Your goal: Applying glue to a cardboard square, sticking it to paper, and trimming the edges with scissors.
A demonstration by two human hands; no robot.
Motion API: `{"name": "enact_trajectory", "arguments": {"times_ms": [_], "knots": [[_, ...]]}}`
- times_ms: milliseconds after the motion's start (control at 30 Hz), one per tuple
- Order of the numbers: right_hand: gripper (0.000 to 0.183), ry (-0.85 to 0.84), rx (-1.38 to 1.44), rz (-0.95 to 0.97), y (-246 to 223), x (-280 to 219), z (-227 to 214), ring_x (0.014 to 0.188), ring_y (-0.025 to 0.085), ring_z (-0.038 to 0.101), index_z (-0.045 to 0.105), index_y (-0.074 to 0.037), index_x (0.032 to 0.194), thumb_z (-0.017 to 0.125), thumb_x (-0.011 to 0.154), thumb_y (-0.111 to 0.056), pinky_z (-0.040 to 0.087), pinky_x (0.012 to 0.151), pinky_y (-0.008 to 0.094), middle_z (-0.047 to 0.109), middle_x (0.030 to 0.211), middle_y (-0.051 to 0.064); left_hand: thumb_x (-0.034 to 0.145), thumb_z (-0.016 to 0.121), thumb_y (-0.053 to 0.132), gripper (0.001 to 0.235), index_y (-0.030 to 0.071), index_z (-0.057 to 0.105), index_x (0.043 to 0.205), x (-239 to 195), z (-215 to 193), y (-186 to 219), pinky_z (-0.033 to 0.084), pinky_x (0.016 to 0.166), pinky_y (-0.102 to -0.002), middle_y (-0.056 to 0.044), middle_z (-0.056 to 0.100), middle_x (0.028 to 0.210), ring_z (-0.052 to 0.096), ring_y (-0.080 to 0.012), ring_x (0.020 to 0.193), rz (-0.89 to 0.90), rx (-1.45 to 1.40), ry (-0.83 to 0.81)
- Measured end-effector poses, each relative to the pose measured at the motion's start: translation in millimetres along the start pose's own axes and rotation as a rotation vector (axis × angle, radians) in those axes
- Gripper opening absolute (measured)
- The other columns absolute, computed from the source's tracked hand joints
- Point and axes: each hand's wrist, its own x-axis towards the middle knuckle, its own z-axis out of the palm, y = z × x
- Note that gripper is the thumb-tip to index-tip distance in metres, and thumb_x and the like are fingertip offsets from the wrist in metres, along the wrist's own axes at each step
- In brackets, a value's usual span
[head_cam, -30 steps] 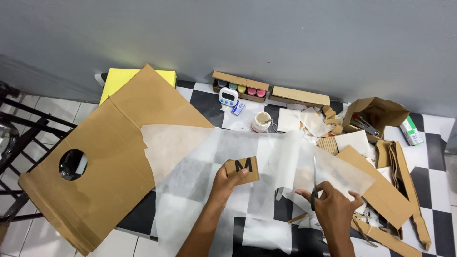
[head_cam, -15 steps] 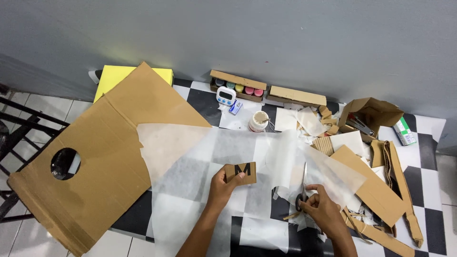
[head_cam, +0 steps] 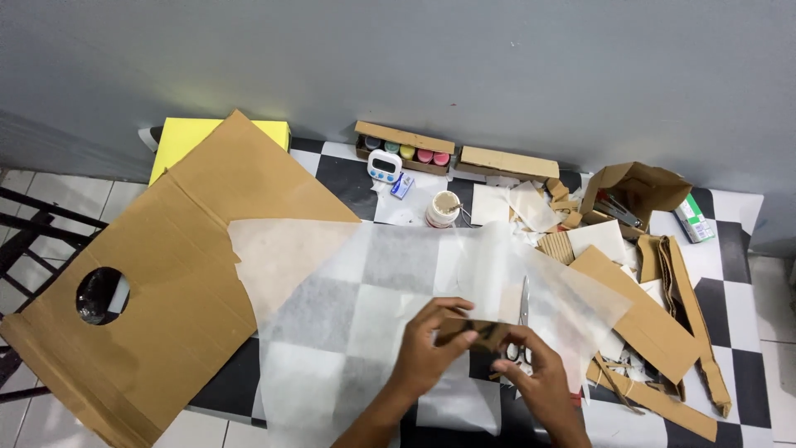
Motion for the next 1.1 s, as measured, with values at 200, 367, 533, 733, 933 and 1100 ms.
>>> {"name": "enact_trajectory", "arguments": {"times_ms": [200,367,533,733,933,1100], "knots": [[0.025,0.173,0.221,0.230,-6,0,-1,0.099,0.022,0.070,0.076,0.001,0.110,0.072,0.089,-0.012,0.056,0.084,0.033,0.079,0.106,0.012,0.085,0.071,0.053,0.046,0.011,0.066,0.104,13,13,3,0.057,0.092,-0.041,-0.007,0.067,0.134,0.067,-0.0234,0.121,0.122,0.192,0.015],[0.039,0.159,-0.296,0.461,-21,8,-14,0.113,0.019,0.052,0.076,-0.011,0.118,0.065,0.090,-0.035,0.044,0.097,0.034,0.065,0.120,0.002,0.095,0.064,0.046,0.034,0.013,0.069,0.104,36,15,-15,0.056,0.087,-0.041,-0.003,0.071,0.120,0.069,-0.0220,0.115,0.147,0.544,0.155],[0.038,0.119,-0.588,0.303,24,15,-10,0.133,0.031,0.052,0.075,-0.011,0.120,0.065,0.088,-0.030,0.041,0.113,0.045,0.059,0.136,0.013,0.082,0.076,0.064,0.051,0.015,0.063,0.087,51,31,-35,0.048,0.052,-0.035,0.007,0.062,0.089,0.064,-0.0158,0.058,0.185,0.809,0.192],[0.031,0.109,-0.585,0.339,13,23,2,0.123,0.031,0.056,0.078,-0.012,0.106,0.072,0.088,-0.037,0.047,0.103,0.042,0.062,0.121,0.014,0.085,0.075,0.062,0.052,0.014,0.059,0.094,58,40,-77,0.052,0.057,-0.044,-0.001,0.061,0.096,0.065,-0.0279,0.069,-0.092,0.909,0.023],[0.025,0.072,-0.304,0.501,4,18,-1,0.097,0.016,0.067,0.082,-0.013,0.103,0.076,0.086,-0.030,0.049,0.083,0.029,0.071,0.105,0.000,0.092,0.070,0.026,0.016,0.019,0.056,0.097,57,26,-70,0.050,0.063,-0.042,0.005,0.066,0.095,0.066,-0.0243,0.076,-0.157,0.791,0.009],[0.015,0.402,-0.178,0.052,41,-3,-32,0.094,0.018,0.061,0.076,-0.005,0.092,0.081,0.082,-0.016,0.047,0.085,0.029,0.069,0.100,0.007,0.088,0.058,0.012,0.024,0.019,0.054,0.111,48,5,-38,0.049,0.079,-0.039,-0.003,0.070,0.113,0.067,-0.0242,0.095,-0.210,0.440,0.054]]}}
